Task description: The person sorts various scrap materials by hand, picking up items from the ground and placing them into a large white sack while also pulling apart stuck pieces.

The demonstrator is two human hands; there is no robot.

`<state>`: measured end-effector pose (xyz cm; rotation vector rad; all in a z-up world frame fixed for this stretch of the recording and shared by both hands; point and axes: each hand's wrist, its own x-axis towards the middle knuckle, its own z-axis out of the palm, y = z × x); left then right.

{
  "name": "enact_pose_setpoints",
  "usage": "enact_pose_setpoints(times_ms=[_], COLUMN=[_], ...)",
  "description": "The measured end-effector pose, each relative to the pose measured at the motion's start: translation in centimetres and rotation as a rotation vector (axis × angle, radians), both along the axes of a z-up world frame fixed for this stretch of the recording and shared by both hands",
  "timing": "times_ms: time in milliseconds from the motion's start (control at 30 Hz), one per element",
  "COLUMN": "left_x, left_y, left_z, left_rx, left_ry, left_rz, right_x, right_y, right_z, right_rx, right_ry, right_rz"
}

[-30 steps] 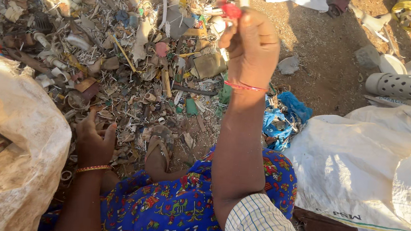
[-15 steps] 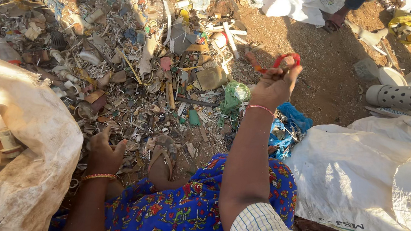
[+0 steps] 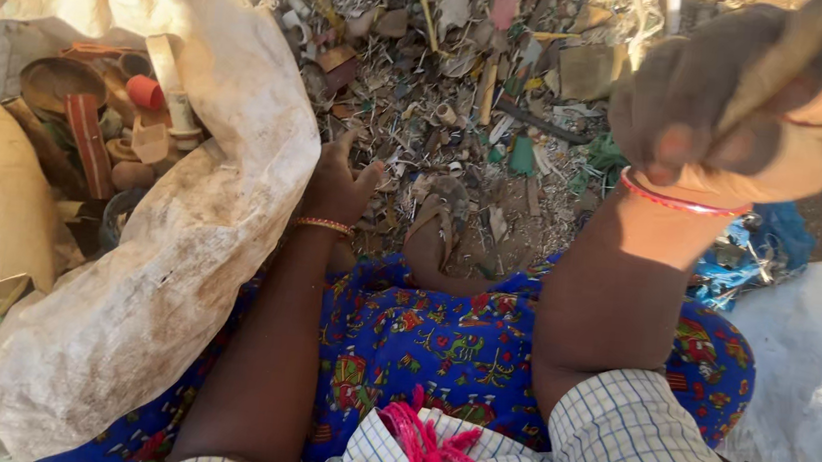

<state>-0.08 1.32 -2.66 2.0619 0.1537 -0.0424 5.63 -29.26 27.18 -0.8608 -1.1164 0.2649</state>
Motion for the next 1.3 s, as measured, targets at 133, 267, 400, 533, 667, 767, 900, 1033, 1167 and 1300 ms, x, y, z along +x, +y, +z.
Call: enact_pose_setpoints(times_ms=[133, 267, 400, 533, 667, 767, 900, 1033, 1167, 1300], left_x=[0.9, 1.5, 1.8, 2.2, 2.6, 2.7, 2.1, 2.7, 2.9, 2.1], left_y=[0.0, -0.7, -1.6, -2.4, -1.3, -0.7, -1.0, -1.1, -1.8, -2.0], left_z=[-1.7, -2.7, -3.3, -4.0, -5.2, -5.5, -4.8, -3.7, -2.9, -2.6], left_rx=[-0.041, -0.017, -0.436, -0.668, -0.779, -0.829, -0.789, -0.703, -0.633, -0.593], left_ry=[0.21, -0.253, 0.157, 0.168, 0.264, 0.309, 0.351, 0.424, 0.436, 0.295], left_rz=[0.077, 0.129, 0.118, 0.188, 0.425, 0.434, 0.403, 0.432, 0.365, 0.273], right_x=[2.7, 4.7, 6.0, 5.5, 7.7, 9.3, 7.1, 5.1, 6.9, 8.2], right_y=[3.8, 7.9, 12.1, 12.8, 9.2, 6.4, 3.4, 3.1, 4.0, 4.4], right_z=[2.1, -7.3, -17.6, -23.8, -29.3, -36.2, -46.0, -49.0, -43.6, -36.9], right_rx=[-0.3, -0.479, -1.164, -1.174, -1.308, -1.471, -1.728, -1.767, -1.661, -1.523], right_ry=[-0.113, 0.253, 0.397, 0.66, 0.721, 0.595, -0.136, -0.204, 0.318, 0.527], right_rz=[0.183, -0.438, -0.357, -0.212, -0.099, -0.288, -0.817, -0.831, -0.485, -0.446])
